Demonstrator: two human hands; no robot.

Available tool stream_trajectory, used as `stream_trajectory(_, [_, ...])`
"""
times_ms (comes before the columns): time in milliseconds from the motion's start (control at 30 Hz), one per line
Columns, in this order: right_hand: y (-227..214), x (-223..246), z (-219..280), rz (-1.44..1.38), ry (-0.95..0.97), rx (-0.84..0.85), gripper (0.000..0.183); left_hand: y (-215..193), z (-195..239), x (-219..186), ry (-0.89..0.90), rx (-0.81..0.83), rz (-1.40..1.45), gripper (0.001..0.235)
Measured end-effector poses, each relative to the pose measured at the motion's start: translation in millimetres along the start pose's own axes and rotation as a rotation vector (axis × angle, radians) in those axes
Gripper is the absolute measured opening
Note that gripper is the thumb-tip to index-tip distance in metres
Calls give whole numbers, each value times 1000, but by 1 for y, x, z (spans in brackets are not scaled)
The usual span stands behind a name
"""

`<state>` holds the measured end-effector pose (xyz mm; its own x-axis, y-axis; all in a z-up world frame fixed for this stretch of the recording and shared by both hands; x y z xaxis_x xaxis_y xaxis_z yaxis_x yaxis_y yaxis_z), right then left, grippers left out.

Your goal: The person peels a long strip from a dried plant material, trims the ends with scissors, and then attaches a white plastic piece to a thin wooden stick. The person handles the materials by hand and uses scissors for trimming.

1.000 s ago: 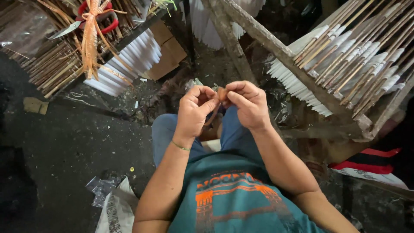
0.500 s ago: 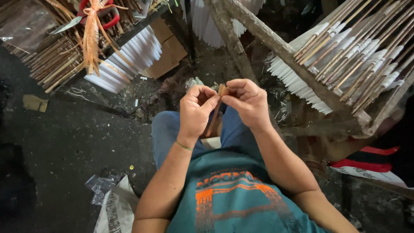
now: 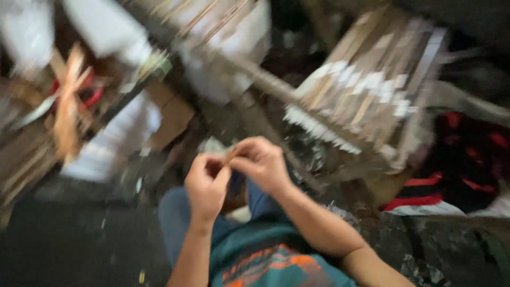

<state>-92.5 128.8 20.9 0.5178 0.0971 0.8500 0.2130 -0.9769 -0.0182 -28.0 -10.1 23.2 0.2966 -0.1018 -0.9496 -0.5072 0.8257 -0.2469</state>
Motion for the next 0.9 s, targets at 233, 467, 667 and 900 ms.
stream_trajectory(233, [-6, 15, -5, 45, 109, 158, 10, 10, 5, 9, 205, 47, -133, 12])
stream_trajectory(467, [-11, -12, 0, -120, 80, 92, 15, 9, -7, 26, -17, 14, 102, 19])
stream_trajectory(667, [-17, -40, 9, -345, 205, 43, 23, 14, -4, 26, -75, 180, 327, 30])
stream_trajectory(900, [-17, -23, 3, -250, 130, 35, 22, 9, -4, 20, -49, 210, 341, 28])
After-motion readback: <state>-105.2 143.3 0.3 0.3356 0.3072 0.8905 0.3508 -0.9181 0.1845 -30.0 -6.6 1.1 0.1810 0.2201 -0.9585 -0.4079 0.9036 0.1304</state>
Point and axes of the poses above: each hand's wrist, its own z-axis away from the middle knuckle, its own y-axis out of the palm, x = y × z, the point moved 4 cm from there along -z, towards the middle knuckle, and after that the axes turned 15 degrees about -y, right-handed, at the moved point
